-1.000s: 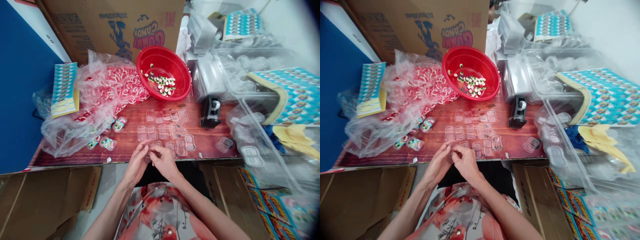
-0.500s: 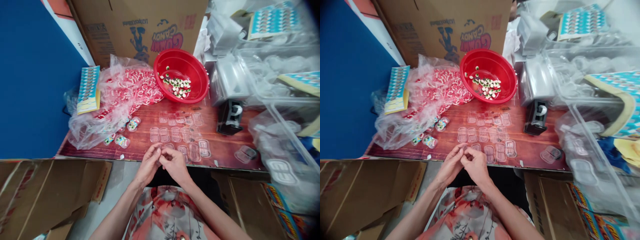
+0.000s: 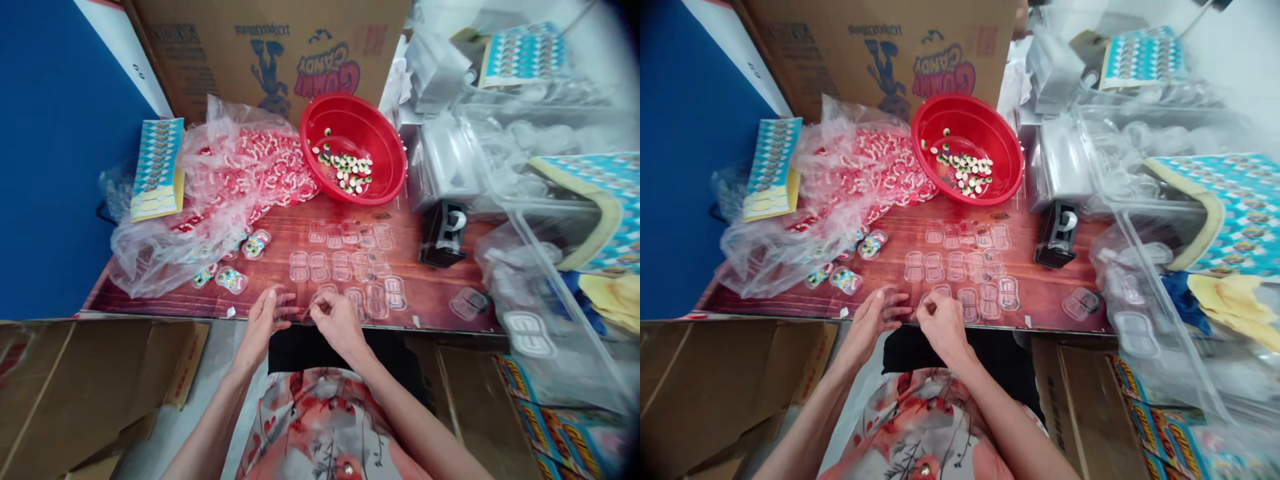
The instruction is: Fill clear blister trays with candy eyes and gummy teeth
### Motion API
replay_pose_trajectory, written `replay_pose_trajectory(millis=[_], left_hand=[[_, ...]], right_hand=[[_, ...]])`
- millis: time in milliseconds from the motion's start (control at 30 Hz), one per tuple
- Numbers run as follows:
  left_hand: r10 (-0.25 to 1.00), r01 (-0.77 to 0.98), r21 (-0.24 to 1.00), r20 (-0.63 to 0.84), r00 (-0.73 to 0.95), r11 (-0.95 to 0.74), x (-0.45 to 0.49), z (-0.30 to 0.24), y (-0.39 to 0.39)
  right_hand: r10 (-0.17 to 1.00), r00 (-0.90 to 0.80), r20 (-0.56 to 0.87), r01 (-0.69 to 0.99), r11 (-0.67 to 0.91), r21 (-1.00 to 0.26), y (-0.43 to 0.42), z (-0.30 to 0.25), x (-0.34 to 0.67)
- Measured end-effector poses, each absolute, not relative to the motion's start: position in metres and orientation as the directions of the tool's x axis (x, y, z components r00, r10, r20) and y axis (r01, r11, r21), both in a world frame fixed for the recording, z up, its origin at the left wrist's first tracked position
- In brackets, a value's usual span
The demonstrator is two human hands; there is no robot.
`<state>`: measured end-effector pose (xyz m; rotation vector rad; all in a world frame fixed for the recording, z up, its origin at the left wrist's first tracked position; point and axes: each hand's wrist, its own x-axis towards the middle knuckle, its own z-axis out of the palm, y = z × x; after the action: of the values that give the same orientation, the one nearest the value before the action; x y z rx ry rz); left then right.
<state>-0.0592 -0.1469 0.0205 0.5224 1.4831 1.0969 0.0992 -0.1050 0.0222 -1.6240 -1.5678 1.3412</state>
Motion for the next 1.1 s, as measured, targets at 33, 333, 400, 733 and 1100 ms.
replay_pose_trajectory(millis=[33, 333, 400, 733, 1100], left_hand=[[0.818, -0.244, 0.849, -0.521, -0.244, 0.468, -0.059, 0.019, -0.145], [0.861, 0.056, 0.899, -0.395, -0.322, 0.434, -0.056, 0.018, -0.137], [0.88, 0.095, 0.905, -0.371, -0.295, 0.414, -0.058, 0.017, -0.137], [0.868, 0.733, 0.637, 0.199, -0.454, 0.237, -0.138, 0.013, -0.097], [0.894, 0.905, -0.022, 0.164, -0.416, 0.425, -0.229, 0.046, -0.052]], right_hand=[[0.946, -0.162, -0.279, 0.492, -0.168, -0.854, -0.103, 0.022, 0.098], [0.966, -0.248, -0.079, 0.825, 0.168, -0.539, -0.127, 0.015, 0.116], [0.956, -0.287, -0.054, 0.858, 0.232, -0.457, -0.137, 0.009, 0.121], [0.844, -0.532, 0.062, 0.802, 0.526, -0.282, -0.14, -0.012, 0.108], [0.804, -0.494, 0.33, 0.801, 0.569, -0.185, -0.115, -0.023, 0.119]])
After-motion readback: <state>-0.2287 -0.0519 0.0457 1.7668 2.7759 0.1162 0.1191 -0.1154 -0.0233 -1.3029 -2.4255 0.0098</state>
